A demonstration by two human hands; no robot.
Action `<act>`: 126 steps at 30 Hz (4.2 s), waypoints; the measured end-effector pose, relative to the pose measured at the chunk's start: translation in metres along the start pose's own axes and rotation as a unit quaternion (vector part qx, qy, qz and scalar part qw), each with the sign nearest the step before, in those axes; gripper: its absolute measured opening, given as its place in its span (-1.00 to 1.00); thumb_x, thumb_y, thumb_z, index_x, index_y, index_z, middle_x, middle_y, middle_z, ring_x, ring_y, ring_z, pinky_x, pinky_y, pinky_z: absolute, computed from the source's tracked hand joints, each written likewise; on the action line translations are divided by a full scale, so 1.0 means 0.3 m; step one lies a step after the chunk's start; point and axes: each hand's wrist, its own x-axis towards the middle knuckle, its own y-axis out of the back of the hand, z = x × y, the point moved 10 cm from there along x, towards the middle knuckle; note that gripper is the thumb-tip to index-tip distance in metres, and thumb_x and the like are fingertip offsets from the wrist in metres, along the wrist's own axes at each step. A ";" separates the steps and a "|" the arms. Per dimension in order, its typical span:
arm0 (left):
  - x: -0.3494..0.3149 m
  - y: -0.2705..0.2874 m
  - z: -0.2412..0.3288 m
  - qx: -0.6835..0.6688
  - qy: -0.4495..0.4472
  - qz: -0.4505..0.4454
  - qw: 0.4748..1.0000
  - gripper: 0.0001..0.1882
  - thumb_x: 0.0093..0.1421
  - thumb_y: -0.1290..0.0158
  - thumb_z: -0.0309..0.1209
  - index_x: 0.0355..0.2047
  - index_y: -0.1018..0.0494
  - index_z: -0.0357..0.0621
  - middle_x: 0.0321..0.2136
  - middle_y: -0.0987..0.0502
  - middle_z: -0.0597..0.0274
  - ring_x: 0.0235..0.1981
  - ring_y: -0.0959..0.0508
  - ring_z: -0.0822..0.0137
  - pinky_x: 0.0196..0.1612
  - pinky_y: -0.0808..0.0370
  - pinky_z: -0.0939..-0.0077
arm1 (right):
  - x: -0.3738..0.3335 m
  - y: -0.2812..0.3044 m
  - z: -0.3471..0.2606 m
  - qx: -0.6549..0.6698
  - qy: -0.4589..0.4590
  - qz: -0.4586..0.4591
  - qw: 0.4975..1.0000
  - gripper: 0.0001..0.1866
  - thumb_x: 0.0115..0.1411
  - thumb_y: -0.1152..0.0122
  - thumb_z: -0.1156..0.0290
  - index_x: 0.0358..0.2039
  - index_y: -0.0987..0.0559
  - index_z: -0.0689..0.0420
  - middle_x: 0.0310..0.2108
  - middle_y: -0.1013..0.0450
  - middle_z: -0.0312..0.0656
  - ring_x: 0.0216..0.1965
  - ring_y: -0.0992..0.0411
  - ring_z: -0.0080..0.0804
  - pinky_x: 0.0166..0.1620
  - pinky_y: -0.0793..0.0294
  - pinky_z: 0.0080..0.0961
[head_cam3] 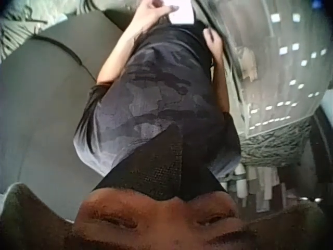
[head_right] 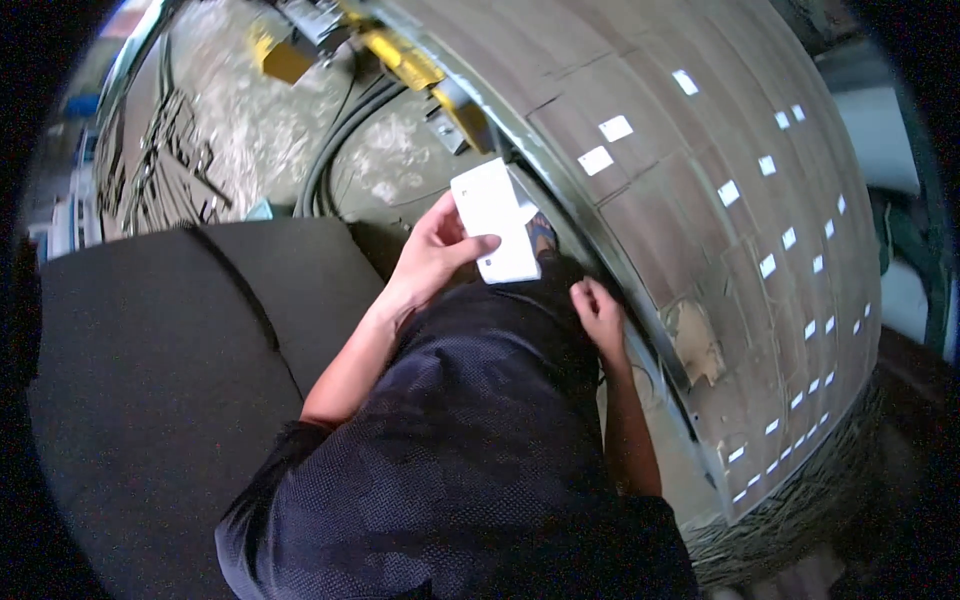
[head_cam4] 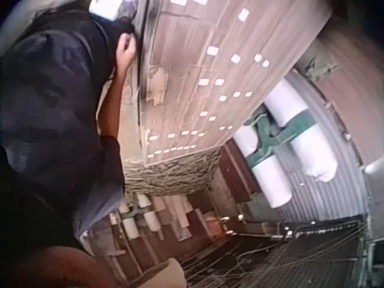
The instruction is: Manually applying small identification labels to specific sections of wood furniture panels on a factory production line.
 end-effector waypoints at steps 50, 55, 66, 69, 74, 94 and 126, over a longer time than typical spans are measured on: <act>-0.191 -0.081 -0.355 -0.032 0.107 0.188 0.976 -0.55 0.34 -0.20 -0.44 0.22 -0.43 -0.22 -0.30 -0.71 0.31 -0.36 -0.68 0.50 -0.38 -0.62 0.58 | 0.012 0.051 -0.552 0.014 0.208 -0.159 0.965 -0.71 0.25 -0.43 0.43 -0.03 -0.68 0.18 -0.35 -0.68 -0.11 -0.37 -0.61 -0.41 -0.22 -0.58 -0.45; -0.165 -0.181 -0.470 -0.034 0.116 0.212 0.970 -0.53 0.34 -0.21 -0.45 0.22 -0.41 -0.27 -0.37 -0.68 0.36 -0.40 -0.65 0.54 -0.42 -0.62 0.59 | 0.049 0.120 -0.393 0.079 0.147 -0.231 0.959 -0.71 0.29 -0.40 0.44 -0.01 -0.63 0.21 -0.36 -0.68 -0.07 -0.35 -0.66 -0.45 -0.25 -0.61 -0.46; -0.170 -0.297 -0.529 -0.015 0.108 0.306 0.946 -0.55 0.34 -0.21 -0.46 0.21 -0.45 -0.18 -0.29 -0.69 0.34 -0.35 -0.67 0.54 -0.39 -0.69 0.56 | 0.095 0.174 -0.261 0.164 0.116 -0.286 0.937 -0.77 0.26 -0.36 0.39 -0.12 -0.60 0.18 -0.35 -0.67 -0.02 -0.29 -0.70 -0.16 -0.26 -0.63 -0.33; -0.185 -0.299 -0.555 -0.010 0.122 0.306 0.944 -0.55 0.34 -0.21 -0.46 0.22 -0.45 -0.18 -0.27 -0.69 0.32 -0.34 -0.68 0.53 -0.42 -0.69 0.57 | 0.090 0.188 -0.269 0.122 0.181 -0.270 0.938 -0.74 0.29 -0.36 0.46 -0.05 -0.58 0.22 -0.35 -0.67 -0.06 -0.30 -0.69 -0.33 -0.23 -0.62 -0.43; -0.193 -0.298 -0.564 0.005 0.123 0.323 0.938 -0.56 0.34 -0.21 -0.46 0.20 -0.46 -0.19 -0.23 -0.69 0.29 -0.34 -0.68 0.51 -0.44 -0.68 0.58 | 0.081 0.210 -0.274 0.119 0.220 -0.236 0.939 -0.71 0.29 -0.37 0.44 -0.01 -0.60 0.20 -0.35 -0.67 -0.04 -0.31 -0.70 -0.27 -0.26 -0.64 -0.41; -0.272 -0.201 -0.567 -0.012 0.076 0.434 0.898 -0.67 0.36 -0.16 -0.46 0.10 -0.49 -0.25 -0.29 -0.70 0.13 -0.47 -0.71 0.35 -0.45 -0.71 0.45 | 0.198 0.166 -0.162 0.431 0.109 -0.201 0.873 -0.86 0.42 -0.27 0.42 -0.11 -0.58 0.20 -0.22 -0.56 -0.34 -0.28 -0.44 -0.74 -0.23 -0.45 -0.72; -0.210 -0.240 -0.469 -0.013 0.023 0.371 0.928 -0.63 0.38 -0.15 -0.42 0.15 -0.45 -0.22 -0.35 -0.67 0.29 -0.48 -0.65 0.52 -0.48 -0.64 0.56 | 0.500 0.500 0.141 -0.371 0.166 0.169 0.898 -0.07 0.05 -0.51 -0.17 0.27 -0.37 0.15 -0.01 -0.39 0.10 0.04 -0.33 0.11 0.08 -0.31 0.05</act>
